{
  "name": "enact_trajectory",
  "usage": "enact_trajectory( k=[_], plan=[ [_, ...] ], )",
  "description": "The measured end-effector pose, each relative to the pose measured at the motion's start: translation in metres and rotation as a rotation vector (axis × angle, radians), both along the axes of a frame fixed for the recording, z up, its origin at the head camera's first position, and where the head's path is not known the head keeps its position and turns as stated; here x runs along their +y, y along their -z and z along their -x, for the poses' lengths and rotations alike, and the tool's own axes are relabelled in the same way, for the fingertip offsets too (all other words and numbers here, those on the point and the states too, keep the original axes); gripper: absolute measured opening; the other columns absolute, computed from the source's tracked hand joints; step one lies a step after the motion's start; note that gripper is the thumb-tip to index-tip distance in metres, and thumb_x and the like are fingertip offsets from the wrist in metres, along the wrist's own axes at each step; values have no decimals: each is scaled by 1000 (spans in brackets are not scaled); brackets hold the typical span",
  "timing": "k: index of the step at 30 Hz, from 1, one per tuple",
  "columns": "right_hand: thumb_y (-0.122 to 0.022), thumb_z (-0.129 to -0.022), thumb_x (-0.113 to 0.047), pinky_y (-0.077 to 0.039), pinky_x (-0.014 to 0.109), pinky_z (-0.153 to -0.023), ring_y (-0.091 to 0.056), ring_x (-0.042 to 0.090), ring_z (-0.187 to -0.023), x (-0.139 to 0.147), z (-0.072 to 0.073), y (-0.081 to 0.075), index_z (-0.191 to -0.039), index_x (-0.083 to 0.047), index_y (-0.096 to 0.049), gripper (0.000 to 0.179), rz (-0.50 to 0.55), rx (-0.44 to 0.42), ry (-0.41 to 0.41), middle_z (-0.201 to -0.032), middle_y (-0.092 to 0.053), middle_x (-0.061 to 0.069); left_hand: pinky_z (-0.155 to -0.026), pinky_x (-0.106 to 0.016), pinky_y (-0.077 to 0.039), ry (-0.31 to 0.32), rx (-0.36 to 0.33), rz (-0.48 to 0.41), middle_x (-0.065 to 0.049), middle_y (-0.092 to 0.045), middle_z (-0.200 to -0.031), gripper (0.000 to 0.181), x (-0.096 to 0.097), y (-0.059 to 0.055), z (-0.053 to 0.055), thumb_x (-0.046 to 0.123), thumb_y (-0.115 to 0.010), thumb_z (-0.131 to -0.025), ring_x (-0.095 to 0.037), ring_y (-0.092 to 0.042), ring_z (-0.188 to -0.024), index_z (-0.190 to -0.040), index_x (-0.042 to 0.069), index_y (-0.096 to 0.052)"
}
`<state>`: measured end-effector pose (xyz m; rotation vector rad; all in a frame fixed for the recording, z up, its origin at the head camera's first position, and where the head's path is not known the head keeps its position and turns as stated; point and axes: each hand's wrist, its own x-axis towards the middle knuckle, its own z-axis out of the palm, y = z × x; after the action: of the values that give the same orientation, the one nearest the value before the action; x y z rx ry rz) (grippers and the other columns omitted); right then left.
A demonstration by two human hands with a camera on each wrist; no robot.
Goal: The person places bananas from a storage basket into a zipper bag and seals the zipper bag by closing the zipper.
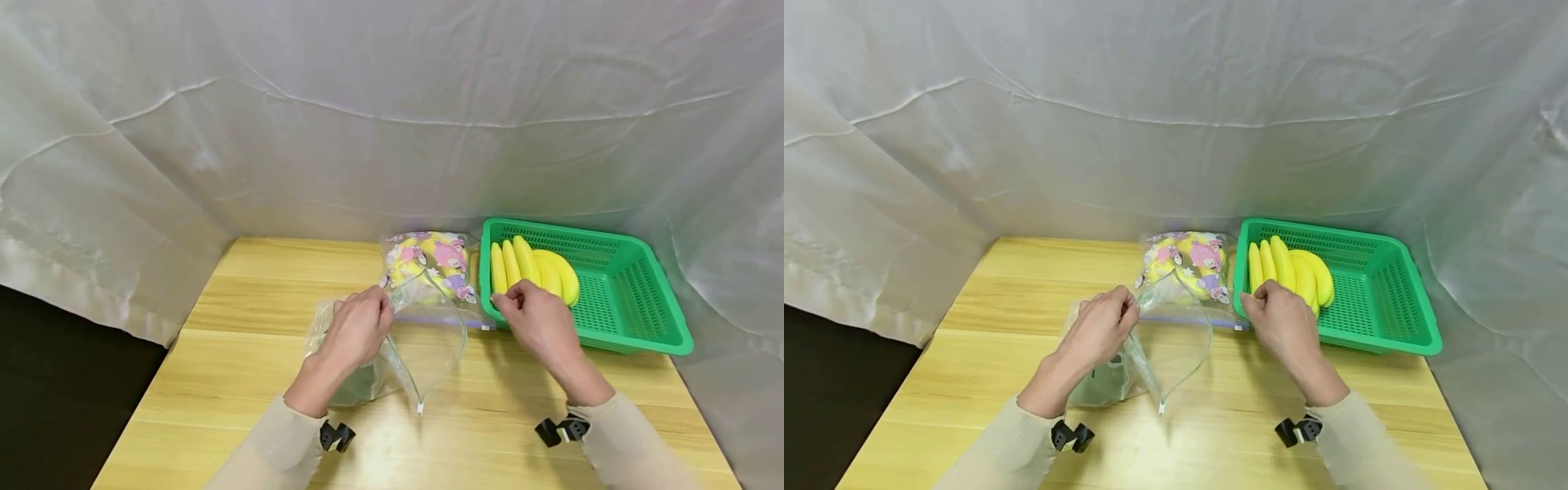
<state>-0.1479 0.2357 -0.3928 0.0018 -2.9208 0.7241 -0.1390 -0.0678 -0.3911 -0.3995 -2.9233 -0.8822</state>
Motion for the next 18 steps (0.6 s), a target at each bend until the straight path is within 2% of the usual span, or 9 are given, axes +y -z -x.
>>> enact_trajectory(
  k=[5, 8, 13, 18],
  plan=[
    [-58, -105, -39, -47, 40, -56, -66, 31, -70, 39, 26, -2, -112, 2, -67, 43, -73, -3, 40, -91, -74, 20, -76, -37, -35, 0, -12, -12, 3, -55, -78, 18, -2, -2, 0, 19, -55, -107, -20, -51, -75, -89, 14, -57],
    [-53, -107, -42, -50, 45, -57, -68, 36, -75, 67, 43, -1, -124, 8, -63, 54, -106, -42, 69, -102, -72, 28, -77, -38, -36, 1, -24, -22, 3, -55, -78, 18, -3, -3, 1, 20, -54, -106, -20, -52, -75, -90, 15, -57],
    [-47, -107, -52, -52, 54, -67, -66, 44, -89, 109, 67, 8, -137, 14, -53, 72, -138, -162, 85, -117, -64, 36, -78, -39, -36, -3, -41, -34, 3, -55, -78, 18, -4, -3, 2, 20, -54, -107, -20, -52, -77, -90, 15, -57],
    [-46, -102, -69, -49, 68, -89, -53, 61, -119, 131, 79, 21, -148, 22, -36, 103, -118, -350, 65, -141, -43, 48, -79, -39, -37, 2, -45, -45, 4, -55, -77, 18, -4, -3, 2, 19, -54, -106, -19, -52, -77, -90, 16, -57]
  ],
)
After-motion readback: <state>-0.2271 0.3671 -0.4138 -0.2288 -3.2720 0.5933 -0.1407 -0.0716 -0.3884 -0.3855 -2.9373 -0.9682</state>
